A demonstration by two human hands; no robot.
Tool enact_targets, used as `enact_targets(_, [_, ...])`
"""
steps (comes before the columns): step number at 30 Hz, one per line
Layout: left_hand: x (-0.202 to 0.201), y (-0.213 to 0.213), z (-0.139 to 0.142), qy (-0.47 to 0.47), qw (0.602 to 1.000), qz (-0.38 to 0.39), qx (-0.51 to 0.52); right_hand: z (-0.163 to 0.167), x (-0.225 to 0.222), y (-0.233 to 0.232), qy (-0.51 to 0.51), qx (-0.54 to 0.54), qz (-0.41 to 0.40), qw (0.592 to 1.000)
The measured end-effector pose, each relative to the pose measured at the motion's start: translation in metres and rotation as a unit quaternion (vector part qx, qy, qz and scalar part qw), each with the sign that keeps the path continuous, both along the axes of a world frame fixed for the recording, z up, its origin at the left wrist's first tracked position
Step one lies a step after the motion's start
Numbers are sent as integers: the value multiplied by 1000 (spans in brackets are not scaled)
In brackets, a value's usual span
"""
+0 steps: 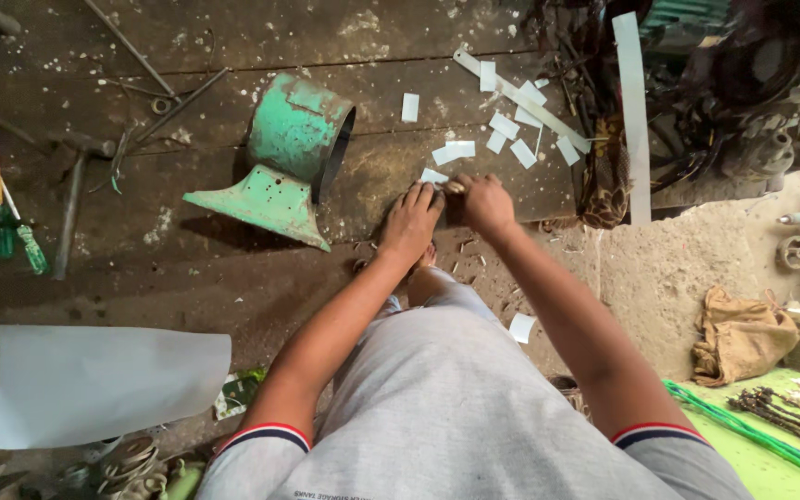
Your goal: The person cuts small rectangular pieces from a white sheet using shears and inserts them one by one into a green metal housing. The person repeatedly picks up pieces, cuts them, and places them into the housing, which is occasionally lifted and tilted to check the fit.
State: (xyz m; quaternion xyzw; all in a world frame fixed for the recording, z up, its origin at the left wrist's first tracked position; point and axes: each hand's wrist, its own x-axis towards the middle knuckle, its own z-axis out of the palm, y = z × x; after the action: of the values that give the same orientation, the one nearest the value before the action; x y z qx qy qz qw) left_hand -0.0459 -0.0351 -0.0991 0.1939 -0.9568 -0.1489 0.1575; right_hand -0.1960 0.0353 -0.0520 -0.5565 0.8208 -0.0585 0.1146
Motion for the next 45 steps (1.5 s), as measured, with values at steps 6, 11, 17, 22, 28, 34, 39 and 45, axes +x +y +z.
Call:
enact_targets(6, [-16,-1,7,9,1000,4,2,11,-6,-7,126,-43,-30,991])
enact_targets(11, [-29,5,10,2,999,-22,-46,14,-45,-12,-71,52,-62,994])
enact_targets(17, [-61,-16,20,24,992,-108,-62,6,-85,-8,-5,-189,-64,980])
enact_targets(22, [-75,-15,42,115,992,46,23,23,-98,20,-118,-248,-87,958])
enact_targets(28, [-86,11,56,216,842,235,435,16,-84,27,-591,-187,-124,775])
enact_targets(34, [-74,20,54,217,878,227,361,-2,-85,24,-608,-178,-49,772])
enact_targets(39, [-51,24,67,203,852,273,398,21,-81,30,-481,-130,32,866])
enact_targets(45, [-38,20,71,154,839,305,424,43,-65,20,-377,-234,134,886])
